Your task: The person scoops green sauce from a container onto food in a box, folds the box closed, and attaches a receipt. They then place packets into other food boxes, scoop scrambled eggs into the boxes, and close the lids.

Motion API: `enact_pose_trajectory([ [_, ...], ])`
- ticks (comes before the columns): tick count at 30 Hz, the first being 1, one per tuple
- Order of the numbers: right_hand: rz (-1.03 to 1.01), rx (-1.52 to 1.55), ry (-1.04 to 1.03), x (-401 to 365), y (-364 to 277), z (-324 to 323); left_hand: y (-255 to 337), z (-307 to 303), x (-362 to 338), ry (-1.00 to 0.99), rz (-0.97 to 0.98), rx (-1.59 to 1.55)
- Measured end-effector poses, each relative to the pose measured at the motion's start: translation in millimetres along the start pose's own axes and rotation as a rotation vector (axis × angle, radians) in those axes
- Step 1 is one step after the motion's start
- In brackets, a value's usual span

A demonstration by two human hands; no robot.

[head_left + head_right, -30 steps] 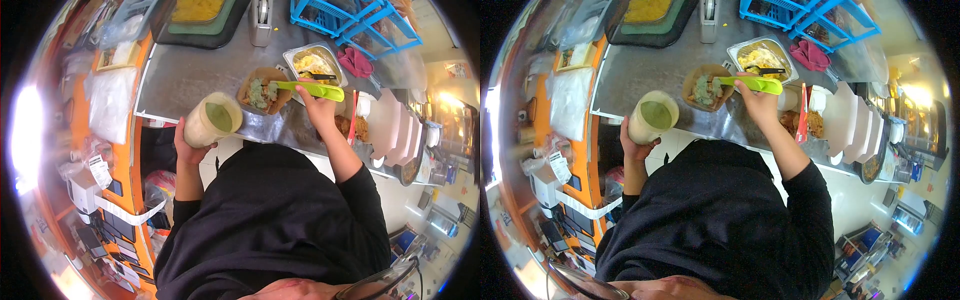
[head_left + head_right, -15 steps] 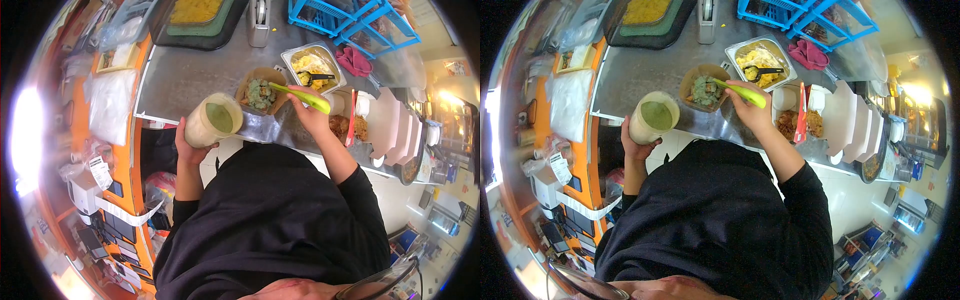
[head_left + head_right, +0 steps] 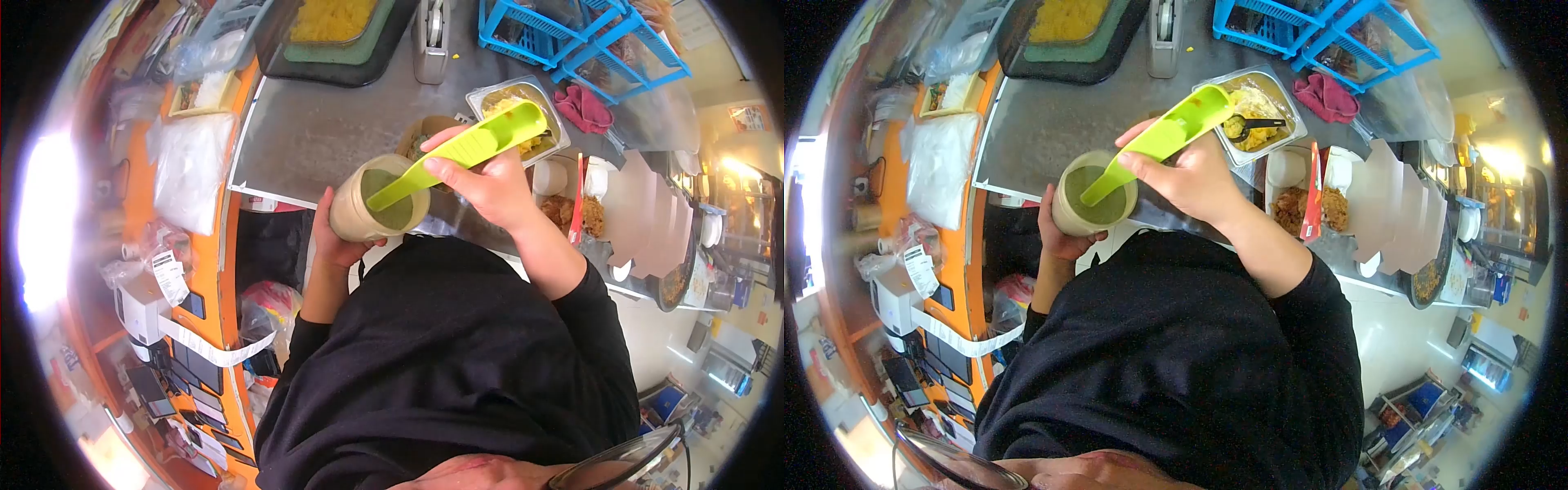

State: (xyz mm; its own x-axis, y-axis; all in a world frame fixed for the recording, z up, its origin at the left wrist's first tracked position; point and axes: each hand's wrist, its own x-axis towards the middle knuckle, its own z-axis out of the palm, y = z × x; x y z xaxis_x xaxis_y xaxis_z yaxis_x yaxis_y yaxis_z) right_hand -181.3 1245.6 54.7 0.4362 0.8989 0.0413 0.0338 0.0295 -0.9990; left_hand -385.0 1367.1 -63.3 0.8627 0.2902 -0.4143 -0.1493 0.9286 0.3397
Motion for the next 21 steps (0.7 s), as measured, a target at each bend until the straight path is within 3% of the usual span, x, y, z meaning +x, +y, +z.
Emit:
enact_pose_trajectory([
  [1, -0.068, -0.043, -0.028, 3, -1, 2, -2, 8, -1, 0.033, -0.007, -0.073],
  [3, -0.2, -0.129, -0.084, 10, -2, 6, -3, 0, 4, -0.24, -0.029, -0.151],
  [4, -0.153, -0.152, -0.117, 11, -6, 9, -4, -3, 5, -0.376, -0.043, -0.19],
  [5, -0.104, -0.174, -0.149, 12, -12, 12, -11, -5, 2, -0.235, 0.029, -0.186],
  [7, -0.076, -0.228, -0.253, 15, -17, 11, -16, -22, 8, -0.167, -0.008, -0.31],
  [11, 0.122, -0.058, -0.485, 20, -20, 0, -26, -63, 18, -0.04, 0.045, -0.369],
  [14, -0.023, -0.135, -0.307, 31, -13, -24, -19, -63, 12, -0.048, 0.137, -0.235],
  [16, 0.025, -0.361, -0.002, 51, 12, -47, -14, -71, 8, -0.052, 0.17, -0.234],
  [19, 0.264, -0.72, 0.121, 73, 34, -58, -7, -67, -2, -0.113, 0.171, -0.269],
  [21, 0.059, -0.887, 0.089, 76, 69, -58, 1, -53, -6, -0.321, 0.141, -0.247],
])
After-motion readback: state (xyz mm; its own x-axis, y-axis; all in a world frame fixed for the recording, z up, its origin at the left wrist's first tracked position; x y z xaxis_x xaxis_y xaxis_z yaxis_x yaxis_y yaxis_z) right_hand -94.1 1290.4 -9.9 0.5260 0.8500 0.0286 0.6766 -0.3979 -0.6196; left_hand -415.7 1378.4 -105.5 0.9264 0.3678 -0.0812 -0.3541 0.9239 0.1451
